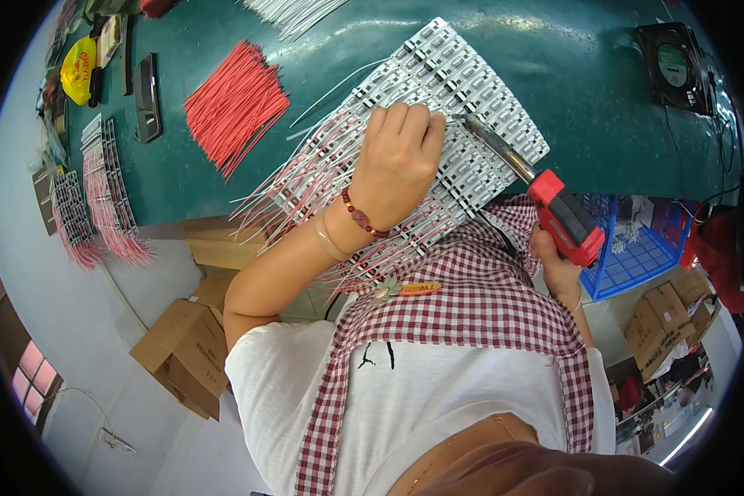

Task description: The person uses a soldering iron to attach red and white wires to a grid-like circuit board. They pick up individual wires, place them on the board, and apply the soldering iron to secure them. The person works continuously on the board, moving from one connection point to the next.

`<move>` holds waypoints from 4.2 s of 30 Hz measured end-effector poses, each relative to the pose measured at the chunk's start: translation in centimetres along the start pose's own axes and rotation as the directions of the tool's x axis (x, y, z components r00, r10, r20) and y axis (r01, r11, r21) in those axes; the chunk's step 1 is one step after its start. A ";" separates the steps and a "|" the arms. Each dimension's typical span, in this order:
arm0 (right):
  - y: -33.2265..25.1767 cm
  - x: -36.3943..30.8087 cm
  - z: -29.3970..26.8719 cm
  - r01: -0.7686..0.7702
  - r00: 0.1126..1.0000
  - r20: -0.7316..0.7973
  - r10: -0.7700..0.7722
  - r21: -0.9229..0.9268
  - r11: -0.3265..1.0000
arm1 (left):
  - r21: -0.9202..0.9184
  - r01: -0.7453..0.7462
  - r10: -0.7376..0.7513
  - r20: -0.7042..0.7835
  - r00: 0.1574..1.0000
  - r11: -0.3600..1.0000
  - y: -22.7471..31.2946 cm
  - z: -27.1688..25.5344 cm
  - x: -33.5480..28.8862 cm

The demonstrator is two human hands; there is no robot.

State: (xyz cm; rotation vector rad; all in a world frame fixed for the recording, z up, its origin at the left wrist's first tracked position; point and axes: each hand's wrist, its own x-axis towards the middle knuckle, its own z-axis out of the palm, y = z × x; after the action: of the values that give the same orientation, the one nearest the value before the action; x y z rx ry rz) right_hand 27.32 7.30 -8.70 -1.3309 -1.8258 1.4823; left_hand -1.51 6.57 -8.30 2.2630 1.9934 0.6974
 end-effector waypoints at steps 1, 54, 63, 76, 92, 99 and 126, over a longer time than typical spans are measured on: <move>0.3 -0.1 -0.1 0.006 1.000 0.016 -0.006 -0.042 0.999 | 0.005 0.002 -0.002 0.002 1.000 1.000 0.0 0.0 0.0; 1.1 -0.4 -0.8 0.032 0.995 -0.095 -0.017 0.166 0.986 | 0.010 -0.016 0.015 0.036 0.999 1.000 1.4 0.4 0.3; -1.8 0.7 -1.2 -0.036 0.994 -0.078 0.076 0.425 0.905 | 0.136 -0.029 0.028 0.008 1.000 0.990 1.9 0.3 0.4; -3.3 2.3 -1.8 -0.106 0.994 0.078 0.071 0.711 0.695 | 0.153 -0.027 0.025 0.018 1.000 0.988 2.8 -1.9 0.3; 0.9 -1.6 -1.4 -0.068 0.998 0.013 0.068 0.347 0.935 | 0.122 -0.010 0.018 -0.061 0.998 0.993 2.5 0.2 -0.5; 1.6 -1.9 -1.1 -0.029 0.999 0.020 0.025 0.220 0.975 | 0.099 0.001 0.004 -0.052 0.999 0.995 2.6 0.5 -0.4; 2.4 -3.9 -2.3 -0.062 0.998 0.022 0.058 0.386 0.920 | -0.040 -0.023 0.023 0.003 1.000 0.999 3.4 0.4 -0.6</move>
State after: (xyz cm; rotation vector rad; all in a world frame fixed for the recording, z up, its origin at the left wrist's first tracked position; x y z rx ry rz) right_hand 31.90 4.96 -9.27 -1.1889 -1.4069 1.7718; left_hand 1.72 5.51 -7.75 2.2665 1.9374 0.7272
